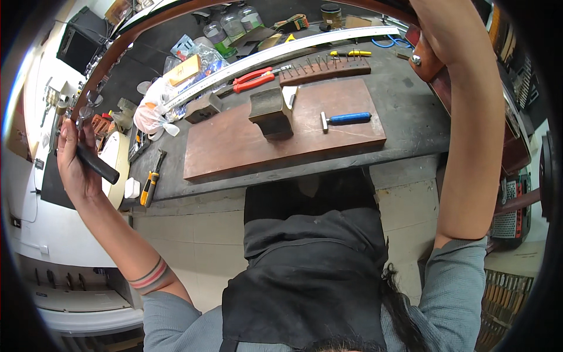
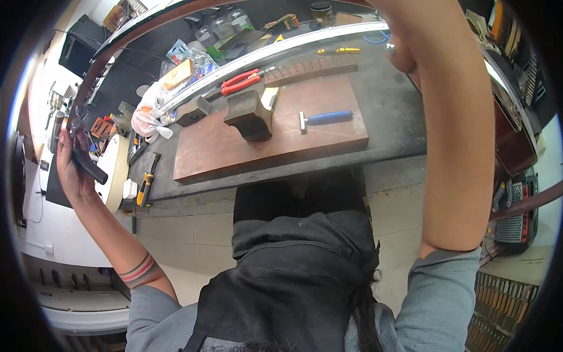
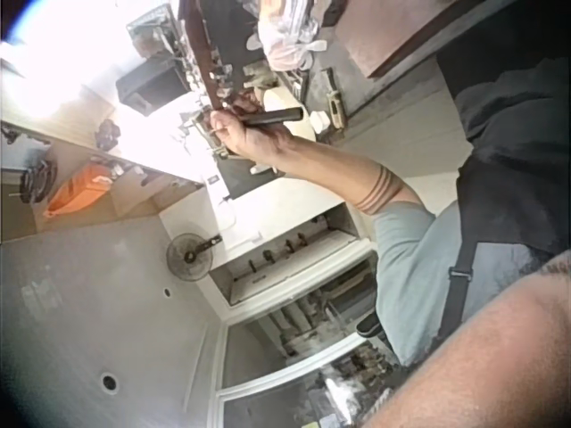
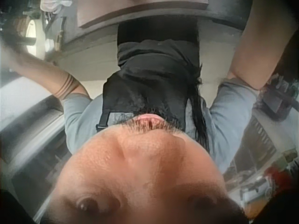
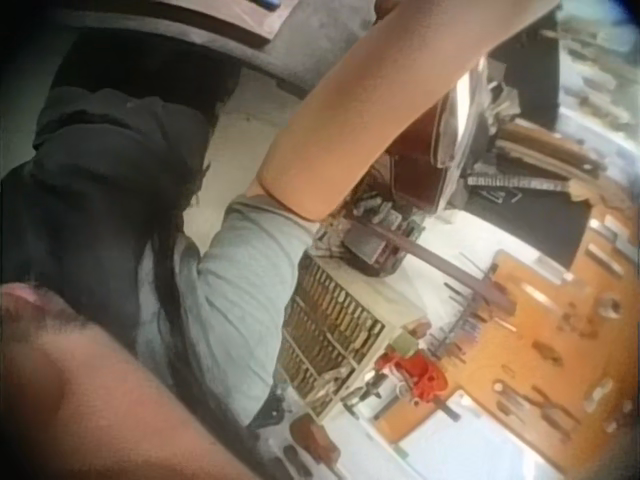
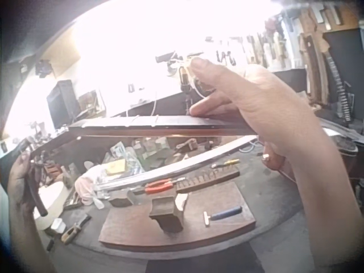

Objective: The person installs frets onto a guitar neck using a hammer and a specialized fret installation tool. They apply glue to the fret slots, insert the frets, and tap them into place. The person also uses pliers to trim the excess length of the frets and a hammer to ensure they are flush with the fretboard.

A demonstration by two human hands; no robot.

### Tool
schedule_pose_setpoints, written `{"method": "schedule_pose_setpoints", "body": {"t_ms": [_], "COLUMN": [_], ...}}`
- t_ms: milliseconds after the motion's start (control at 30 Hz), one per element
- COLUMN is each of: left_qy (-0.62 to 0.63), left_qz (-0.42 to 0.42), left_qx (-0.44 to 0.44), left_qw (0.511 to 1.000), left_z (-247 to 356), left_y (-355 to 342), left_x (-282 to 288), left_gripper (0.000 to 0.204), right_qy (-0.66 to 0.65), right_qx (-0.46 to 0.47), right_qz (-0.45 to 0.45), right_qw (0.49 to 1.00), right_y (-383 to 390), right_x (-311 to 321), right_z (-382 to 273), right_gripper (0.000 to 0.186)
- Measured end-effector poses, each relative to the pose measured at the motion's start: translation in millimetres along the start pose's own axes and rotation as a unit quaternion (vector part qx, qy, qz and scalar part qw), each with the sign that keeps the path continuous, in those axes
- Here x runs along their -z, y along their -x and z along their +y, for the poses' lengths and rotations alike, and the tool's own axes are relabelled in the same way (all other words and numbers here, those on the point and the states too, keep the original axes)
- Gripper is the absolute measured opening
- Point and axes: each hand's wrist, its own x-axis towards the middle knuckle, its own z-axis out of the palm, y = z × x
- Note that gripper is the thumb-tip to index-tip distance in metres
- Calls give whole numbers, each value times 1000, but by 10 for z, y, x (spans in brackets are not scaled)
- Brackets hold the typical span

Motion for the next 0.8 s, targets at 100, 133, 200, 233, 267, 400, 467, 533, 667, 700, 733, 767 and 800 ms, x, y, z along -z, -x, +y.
{"method": "schedule_pose_setpoints", "body": {"t_ms": [100,133,200,233,267,400,467,533,667,700,733,767,800], "left_qy": [-25,-24,-36,-37,-35,-47,-72,-70,-64,-53,-47,-26,-19], "left_qz": [-6,-5,-12,-12,-9,21,36,17,8,2,0,-3,-3], "left_qx": [5,4,-8,-11,-6,7,15,27,55,57,55,61,70], "left_qw": [1000,1000,999,999,999,999,997,997,996,997,997,998,997], "left_z": [66,69,75,-2,-84,-153,-146,-261,-470,-526,-544,-566,-614], "left_y": [52,53,110,164,206,364,434,461,530,541,564,589,625], "left_x": [66,47,-34,-49,-49,-227,-112,-107,-128,-115,-82,-51,-42], "left_gripper": [14,15,13,12,11,8,10,15,19,19,19,20,20], "right_qy": [-149,-238,-286,-243,-240,-389,-397,-280,-63,-89,-142,-195,-241], "right_qx": [-24,-6,47,85,78,-22,11,93,46,16,1,-17,-37], "right_qz": [-26,-110,-132,-73,-100,-281,-285,-233,-210,-213,-231,-247,-262], "right_qw": [988,965,948,964,962,877,872,927,975,973,963,949,934], "right_y": [-41,-247,-289,-125,-158,-498,-367,-246,-303,-348,-450,-541,-637], "right_x": [-18,205,287,101,88,242,31,-68,-214,-263,-320,-376,-429], "right_z": [81,220,341,236,187,155,137,66,-150,-141,-6,130,266], "right_gripper": [95,94,93,93,88,72,68,67,66,65,60,56,51]}}
